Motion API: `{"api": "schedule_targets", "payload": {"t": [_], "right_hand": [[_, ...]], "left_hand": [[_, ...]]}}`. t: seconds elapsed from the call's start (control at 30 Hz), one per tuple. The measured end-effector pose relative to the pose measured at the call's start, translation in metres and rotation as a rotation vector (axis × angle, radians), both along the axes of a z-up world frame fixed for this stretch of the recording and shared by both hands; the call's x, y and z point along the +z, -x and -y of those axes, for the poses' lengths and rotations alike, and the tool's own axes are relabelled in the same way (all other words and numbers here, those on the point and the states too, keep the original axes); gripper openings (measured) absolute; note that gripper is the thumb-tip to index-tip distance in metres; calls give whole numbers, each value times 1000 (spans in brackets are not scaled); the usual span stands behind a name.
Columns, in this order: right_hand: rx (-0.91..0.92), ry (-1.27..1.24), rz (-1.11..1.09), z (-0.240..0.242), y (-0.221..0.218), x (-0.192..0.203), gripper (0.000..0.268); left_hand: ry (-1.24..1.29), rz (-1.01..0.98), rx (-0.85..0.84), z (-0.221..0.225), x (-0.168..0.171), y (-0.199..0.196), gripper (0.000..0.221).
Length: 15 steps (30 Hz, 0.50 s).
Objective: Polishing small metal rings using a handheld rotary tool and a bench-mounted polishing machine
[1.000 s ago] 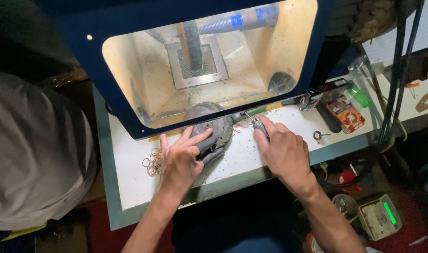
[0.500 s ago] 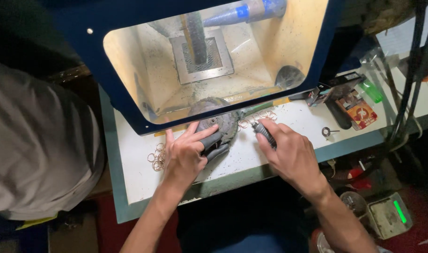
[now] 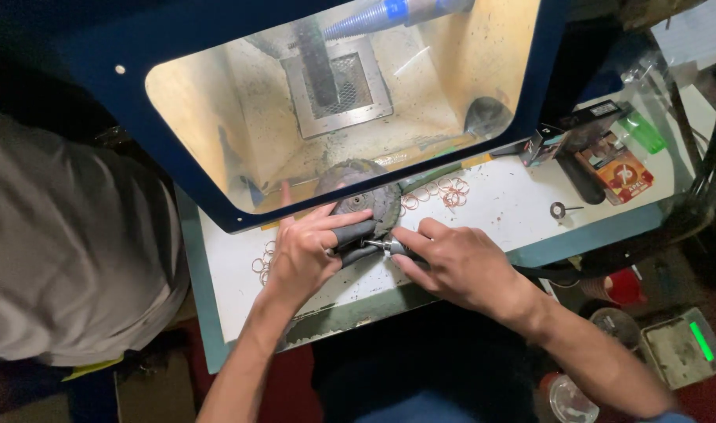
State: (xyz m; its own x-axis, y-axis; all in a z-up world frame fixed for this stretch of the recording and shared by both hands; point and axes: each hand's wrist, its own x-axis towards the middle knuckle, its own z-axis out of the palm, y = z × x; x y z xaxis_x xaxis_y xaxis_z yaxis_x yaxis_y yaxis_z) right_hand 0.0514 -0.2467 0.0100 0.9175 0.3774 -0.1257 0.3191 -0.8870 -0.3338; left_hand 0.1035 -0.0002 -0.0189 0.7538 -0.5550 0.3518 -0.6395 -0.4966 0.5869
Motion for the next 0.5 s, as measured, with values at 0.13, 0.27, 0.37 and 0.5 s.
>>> {"api": "schedule_targets", "payload": {"t": [0.13,0.27,0.37,0.5], "right_hand": [[-5,17,-22,1,-1,-3,44],[0,45,-82,3,-4,-5,43],[8,47,-82,3,-4,-7,42],[31,33,-89,5,-6,-8,40]], "left_hand": [[-4,-8,12,-2,-6,-1,15],[0,-8,-7,0,-1,-2,15],[6,0,-13,-2,-7,-3,14],[6,10,-10,0,-4,-3,14]]}}
